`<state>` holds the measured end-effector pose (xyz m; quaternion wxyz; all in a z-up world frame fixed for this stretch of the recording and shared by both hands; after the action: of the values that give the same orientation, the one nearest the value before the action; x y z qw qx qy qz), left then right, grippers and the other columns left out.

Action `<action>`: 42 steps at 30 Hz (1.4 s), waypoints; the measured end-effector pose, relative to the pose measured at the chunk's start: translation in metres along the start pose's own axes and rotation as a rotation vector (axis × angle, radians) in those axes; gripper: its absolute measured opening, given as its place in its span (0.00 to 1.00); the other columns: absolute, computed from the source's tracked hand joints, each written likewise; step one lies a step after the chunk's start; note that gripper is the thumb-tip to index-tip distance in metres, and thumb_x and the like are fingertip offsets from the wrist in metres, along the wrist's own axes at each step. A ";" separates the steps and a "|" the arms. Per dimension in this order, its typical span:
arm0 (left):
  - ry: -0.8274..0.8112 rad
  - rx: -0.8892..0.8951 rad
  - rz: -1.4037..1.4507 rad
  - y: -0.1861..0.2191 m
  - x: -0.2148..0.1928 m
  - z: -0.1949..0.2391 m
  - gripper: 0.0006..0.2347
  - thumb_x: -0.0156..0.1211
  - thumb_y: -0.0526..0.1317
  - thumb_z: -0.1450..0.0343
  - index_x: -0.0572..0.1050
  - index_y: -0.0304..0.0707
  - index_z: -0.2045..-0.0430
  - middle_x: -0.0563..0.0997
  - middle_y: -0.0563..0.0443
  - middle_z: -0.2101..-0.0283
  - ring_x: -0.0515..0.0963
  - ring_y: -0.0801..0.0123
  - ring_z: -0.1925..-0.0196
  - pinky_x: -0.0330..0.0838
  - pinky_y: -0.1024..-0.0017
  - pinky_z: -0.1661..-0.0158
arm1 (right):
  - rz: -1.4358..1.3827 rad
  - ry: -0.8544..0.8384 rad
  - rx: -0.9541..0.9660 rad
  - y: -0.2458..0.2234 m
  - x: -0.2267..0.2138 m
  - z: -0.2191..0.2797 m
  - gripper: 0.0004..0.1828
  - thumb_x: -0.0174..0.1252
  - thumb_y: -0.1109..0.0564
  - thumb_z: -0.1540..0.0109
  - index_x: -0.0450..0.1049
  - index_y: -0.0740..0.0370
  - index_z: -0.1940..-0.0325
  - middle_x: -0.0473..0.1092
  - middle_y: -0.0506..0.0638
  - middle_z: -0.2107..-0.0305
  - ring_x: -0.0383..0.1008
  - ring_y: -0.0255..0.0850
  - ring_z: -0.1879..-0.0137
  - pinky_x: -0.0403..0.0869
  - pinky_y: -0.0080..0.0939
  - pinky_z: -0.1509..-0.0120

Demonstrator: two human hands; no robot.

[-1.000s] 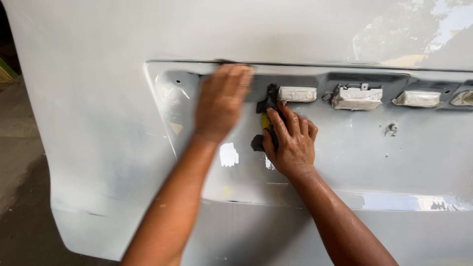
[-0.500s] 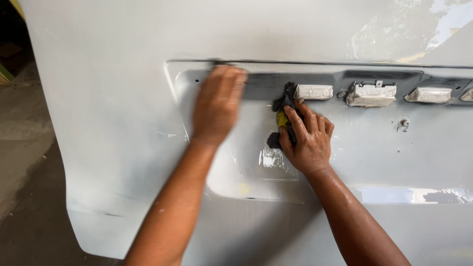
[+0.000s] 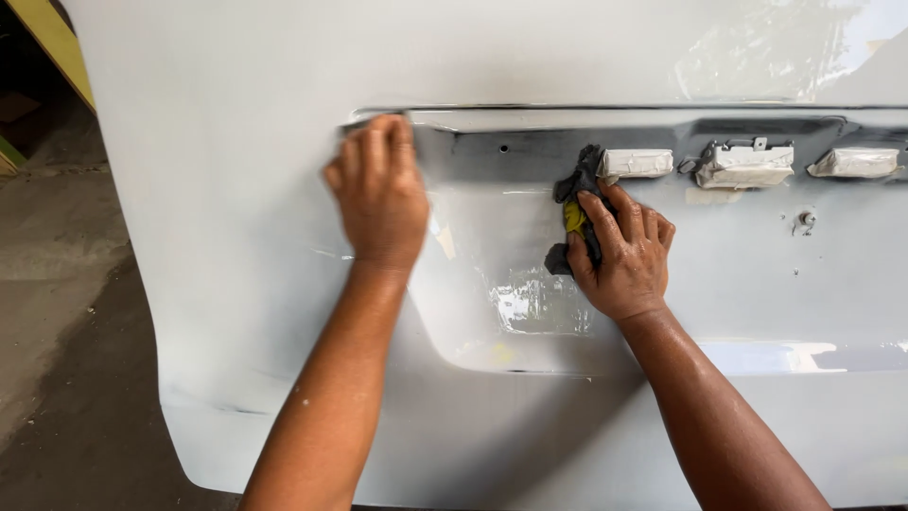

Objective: The person sands a white car part using a sanding block and a cloth, repeatedly dipping the tools into a bucket of water. They scrub the surface of the part, focusing on the license plate area and the edges, then rinse the tools in the bucket before resuming sanding.

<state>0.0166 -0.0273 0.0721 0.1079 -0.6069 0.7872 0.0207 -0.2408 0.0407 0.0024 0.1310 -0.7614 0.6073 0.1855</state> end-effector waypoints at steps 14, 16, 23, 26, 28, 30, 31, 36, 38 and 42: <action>-0.017 0.092 -0.081 -0.030 -0.022 -0.016 0.09 0.66 0.35 0.26 0.79 0.43 0.53 0.77 0.59 0.50 0.73 0.67 0.53 0.62 0.65 0.57 | -0.007 -0.019 0.013 0.006 0.005 0.000 0.27 0.59 0.50 0.36 0.71 0.53 0.32 0.66 0.55 0.35 0.67 0.51 0.35 0.58 0.55 0.30; 0.000 0.111 -0.151 -0.030 -0.023 -0.012 0.09 0.65 0.34 0.27 0.80 0.44 0.53 0.76 0.59 0.53 0.73 0.66 0.57 0.62 0.65 0.58 | -0.016 -0.016 0.002 0.005 0.004 0.000 0.27 0.59 0.50 0.35 0.71 0.53 0.31 0.66 0.55 0.34 0.67 0.51 0.35 0.58 0.55 0.30; -0.008 0.135 -0.160 -0.043 -0.021 -0.005 0.09 0.64 0.34 0.26 0.80 0.43 0.52 0.76 0.60 0.53 0.72 0.68 0.58 0.61 0.66 0.60 | -0.021 -0.023 0.006 0.001 0.004 0.000 0.27 0.60 0.50 0.35 0.71 0.53 0.31 0.66 0.54 0.35 0.66 0.51 0.36 0.58 0.55 0.30; 0.003 0.143 -0.151 -0.035 -0.030 -0.002 0.09 0.63 0.35 0.25 0.80 0.43 0.51 0.75 0.60 0.51 0.72 0.69 0.57 0.61 0.67 0.59 | -0.009 -0.018 0.010 0.004 0.002 -0.001 0.27 0.60 0.50 0.35 0.71 0.53 0.32 0.66 0.54 0.34 0.67 0.51 0.36 0.58 0.55 0.30; -0.073 0.194 -0.162 -0.025 -0.038 0.015 0.11 0.62 0.38 0.26 0.80 0.42 0.50 0.76 0.56 0.52 0.73 0.67 0.57 0.62 0.66 0.59 | -0.013 -0.012 0.006 0.003 0.003 -0.001 0.26 0.61 0.51 0.35 0.71 0.53 0.32 0.66 0.54 0.34 0.67 0.50 0.35 0.58 0.55 0.29; -0.129 0.276 -0.143 -0.006 -0.040 0.043 0.10 0.61 0.39 0.26 0.81 0.42 0.52 0.76 0.57 0.53 0.73 0.67 0.56 0.63 0.66 0.58 | -0.019 -0.013 0.002 0.001 0.001 -0.001 0.27 0.60 0.51 0.35 0.71 0.53 0.32 0.66 0.54 0.34 0.67 0.51 0.35 0.58 0.55 0.29; -0.182 0.358 -0.122 0.008 -0.039 0.060 0.09 0.60 0.39 0.26 0.81 0.42 0.54 0.76 0.57 0.54 0.73 0.66 0.56 0.64 0.66 0.56 | -0.023 -0.011 0.000 0.001 -0.001 -0.001 0.27 0.60 0.51 0.35 0.71 0.54 0.31 0.66 0.55 0.34 0.67 0.51 0.35 0.58 0.55 0.30; -0.180 0.498 -0.090 0.000 -0.036 0.017 0.09 0.56 0.38 0.25 0.81 0.43 0.55 0.78 0.58 0.54 0.74 0.68 0.52 0.65 0.65 0.50 | -0.013 -0.010 -0.004 0.003 0.002 0.000 0.27 0.60 0.50 0.35 0.71 0.54 0.31 0.66 0.55 0.35 0.67 0.51 0.35 0.59 0.55 0.29; -0.168 0.492 -0.073 -0.002 -0.042 0.014 0.09 0.54 0.37 0.25 0.81 0.43 0.54 0.79 0.58 0.52 0.74 0.68 0.51 0.66 0.65 0.48 | -0.018 -0.013 -0.005 0.002 0.002 -0.001 0.27 0.60 0.50 0.35 0.71 0.54 0.32 0.66 0.55 0.35 0.67 0.51 0.35 0.59 0.55 0.29; -0.423 0.608 0.275 0.032 -0.041 0.081 0.14 0.52 0.35 0.27 0.79 0.33 0.50 0.79 0.48 0.45 0.75 0.61 0.42 0.64 0.60 0.41 | -0.021 -0.016 0.002 0.002 0.002 0.000 0.27 0.60 0.51 0.35 0.71 0.54 0.31 0.66 0.55 0.34 0.67 0.51 0.35 0.58 0.55 0.29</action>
<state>0.0080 0.0336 -0.0020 0.4386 -0.4185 0.7917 -0.0746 -0.2422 0.0388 0.0019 0.1386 -0.7660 0.5984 0.1894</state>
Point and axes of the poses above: each hand's wrist, its own z-axis away from the middle knuckle, its own x-axis out of the palm, y = z × x, the point moved 7 cm from there along -z, towards the middle knuckle
